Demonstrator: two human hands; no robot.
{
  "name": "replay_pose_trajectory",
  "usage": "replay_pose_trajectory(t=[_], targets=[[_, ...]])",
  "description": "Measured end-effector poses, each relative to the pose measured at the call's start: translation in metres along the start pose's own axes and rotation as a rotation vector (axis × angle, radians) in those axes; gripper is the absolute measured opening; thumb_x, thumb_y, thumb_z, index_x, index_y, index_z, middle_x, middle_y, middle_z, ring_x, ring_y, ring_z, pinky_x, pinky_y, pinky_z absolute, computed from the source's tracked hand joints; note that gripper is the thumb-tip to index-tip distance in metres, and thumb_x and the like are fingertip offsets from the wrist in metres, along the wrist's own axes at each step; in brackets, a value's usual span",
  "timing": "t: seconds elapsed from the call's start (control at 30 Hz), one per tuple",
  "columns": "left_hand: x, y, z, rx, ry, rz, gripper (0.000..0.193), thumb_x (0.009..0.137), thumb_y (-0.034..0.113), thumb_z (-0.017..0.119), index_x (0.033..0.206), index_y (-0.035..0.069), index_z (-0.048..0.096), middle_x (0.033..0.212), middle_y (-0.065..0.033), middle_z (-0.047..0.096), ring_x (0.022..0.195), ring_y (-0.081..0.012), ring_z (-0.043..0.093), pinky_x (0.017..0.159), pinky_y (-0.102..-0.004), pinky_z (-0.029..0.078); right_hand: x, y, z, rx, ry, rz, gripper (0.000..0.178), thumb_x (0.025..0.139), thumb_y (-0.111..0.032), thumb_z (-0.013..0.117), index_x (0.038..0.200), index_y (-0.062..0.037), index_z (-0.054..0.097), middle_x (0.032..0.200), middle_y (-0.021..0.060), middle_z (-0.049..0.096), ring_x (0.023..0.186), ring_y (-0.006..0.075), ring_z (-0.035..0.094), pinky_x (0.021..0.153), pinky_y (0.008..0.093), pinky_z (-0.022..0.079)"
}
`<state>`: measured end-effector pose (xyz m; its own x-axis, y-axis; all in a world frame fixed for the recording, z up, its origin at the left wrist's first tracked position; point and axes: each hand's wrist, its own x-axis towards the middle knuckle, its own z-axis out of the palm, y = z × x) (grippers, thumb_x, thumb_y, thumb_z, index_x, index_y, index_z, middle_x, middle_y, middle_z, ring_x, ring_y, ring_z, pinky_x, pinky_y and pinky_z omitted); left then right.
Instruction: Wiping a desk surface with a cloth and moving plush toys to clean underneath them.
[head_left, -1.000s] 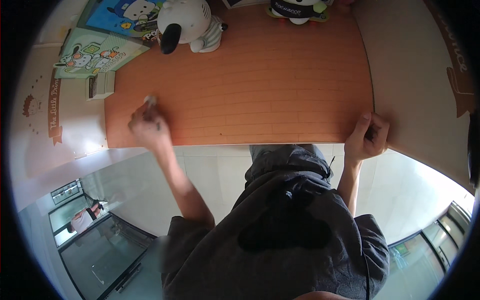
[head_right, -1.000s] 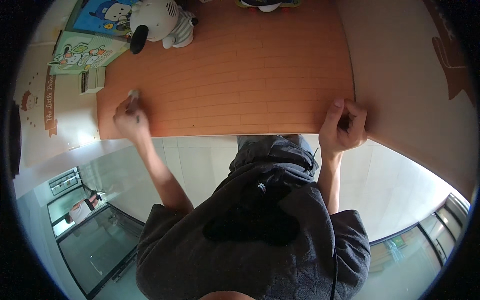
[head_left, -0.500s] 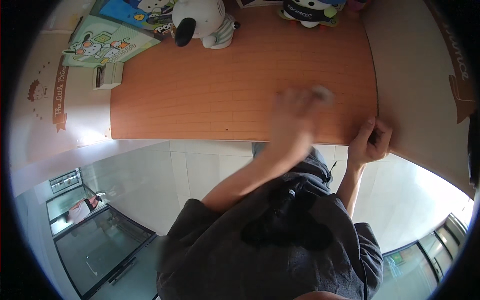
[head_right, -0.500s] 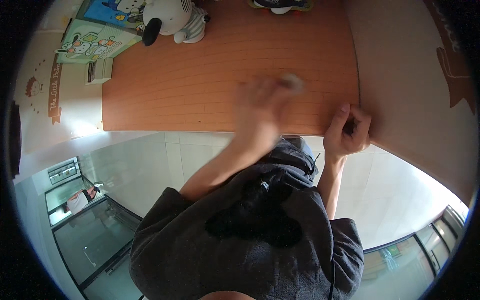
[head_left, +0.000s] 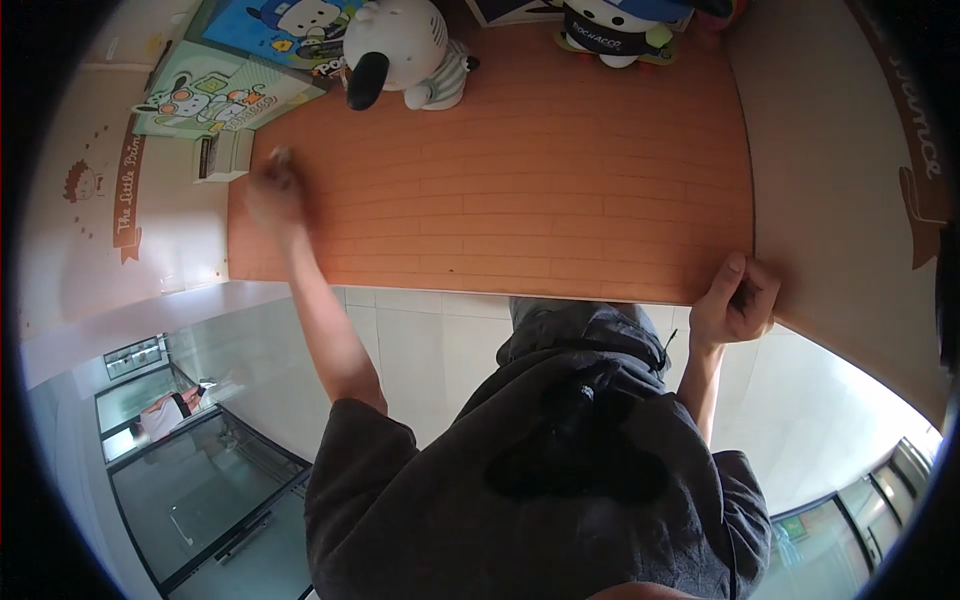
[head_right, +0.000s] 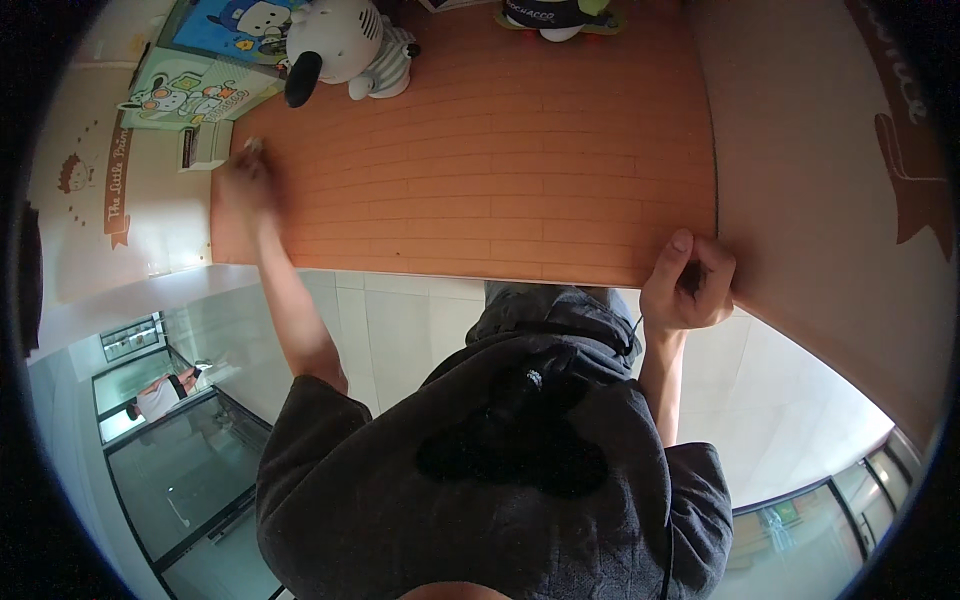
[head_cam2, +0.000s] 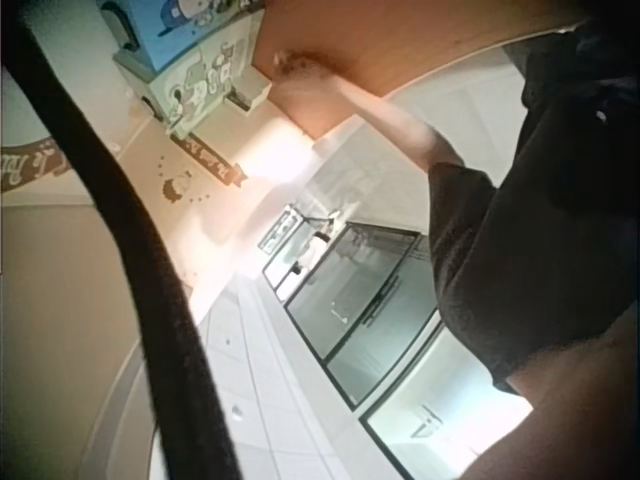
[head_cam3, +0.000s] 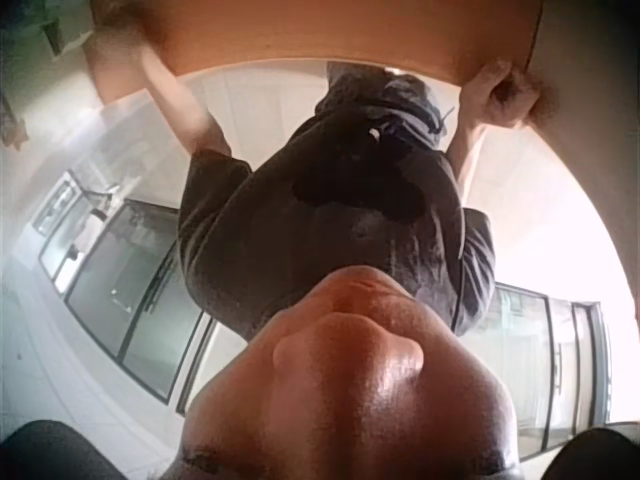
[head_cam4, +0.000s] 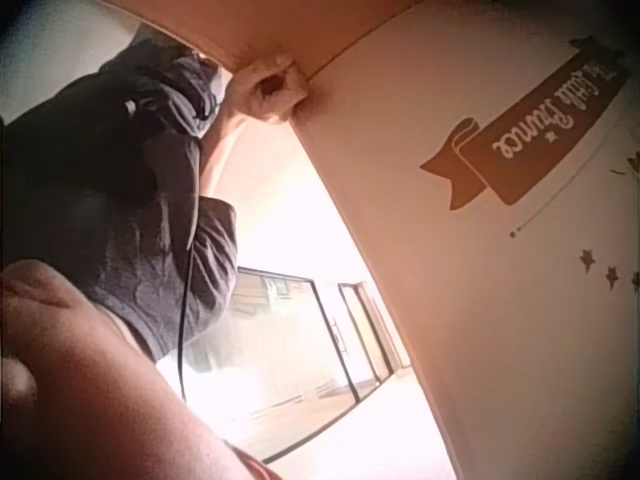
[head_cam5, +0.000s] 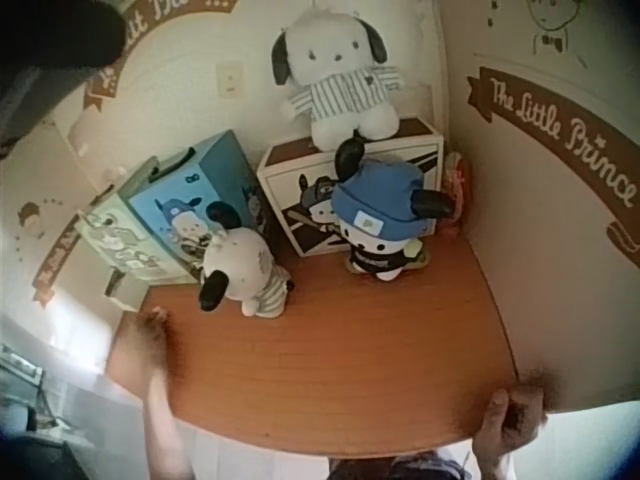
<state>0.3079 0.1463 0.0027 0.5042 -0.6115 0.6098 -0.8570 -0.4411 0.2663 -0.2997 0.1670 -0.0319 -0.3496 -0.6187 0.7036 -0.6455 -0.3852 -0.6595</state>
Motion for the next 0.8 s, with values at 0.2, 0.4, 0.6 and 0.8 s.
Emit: replay_pose_trajectory(t=[0.2, 0.4, 0.6, 0.8], targets=[[-0.068, 0.162, -0.009, -0.206, -0.222, 0.377, 0.010, 0.095, 0.013, 0.076, 0.100, 0.012, 0.085, 0.094, -0.0050, 0.075, 0.083, -0.0265, 0.066, 0.073, -0.0396, 0.054, -0.001, 0.006, -0.001, 0.004, -0.028, 0.028, 0.016, 0.103, -0.010, 0.077, 0.091, -0.0075, 0.066, 0.069, -0.0019, 0.064, 0.055, 0.0086, 0.044, 0.053, 0.0218, 0.039], [0.002, 0.074, 0.015, -0.061, -0.108, 0.099, 0.021, 0.104, 0.026, 0.069, 0.104, 0.013, 0.086, 0.092, -0.0108, 0.078, 0.075, -0.0334, 0.070, 0.067, -0.0440, 0.054, -0.003, 0.006, -0.004, 0.013, -0.049, 0.045, 0.010, 0.106, -0.010, 0.075, 0.097, -0.0080, 0.071, 0.070, -0.0037, 0.062, 0.057, 0.0065, 0.044, 0.058, 0.0201, 0.039], [0.072, -0.044, 0.035, 0.255, -0.116, -0.095, 0.028, 0.104, 0.033, 0.065, 0.106, 0.016, 0.087, 0.099, -0.0163, 0.083, 0.080, -0.0386, 0.075, 0.070, -0.0483, 0.058, -0.005, 0.011, -0.002, 0.006, -0.035, 0.017, 0.014, 0.104, -0.009, 0.076, 0.093, -0.0063, 0.067, 0.071, -0.0009, 0.065, 0.057, 0.0087, 0.044, 0.054, 0.0220, 0.040], [0.099, -0.061, 0.064, 0.418, -0.149, -0.139, 0.028, 0.100, 0.029, 0.065, 0.106, 0.014, 0.087, 0.102, -0.0179, 0.083, 0.085, -0.0415, 0.076, 0.073, -0.0510, 0.060, -0.004, 0.011, -0.003, 0.008, -0.025, 0.029, 0.013, 0.103, -0.009, 0.076, 0.094, -0.0065, 0.068, 0.072, -0.0008, 0.065, 0.057, 0.0088, 0.044, 0.054, 0.0220, 0.040]])
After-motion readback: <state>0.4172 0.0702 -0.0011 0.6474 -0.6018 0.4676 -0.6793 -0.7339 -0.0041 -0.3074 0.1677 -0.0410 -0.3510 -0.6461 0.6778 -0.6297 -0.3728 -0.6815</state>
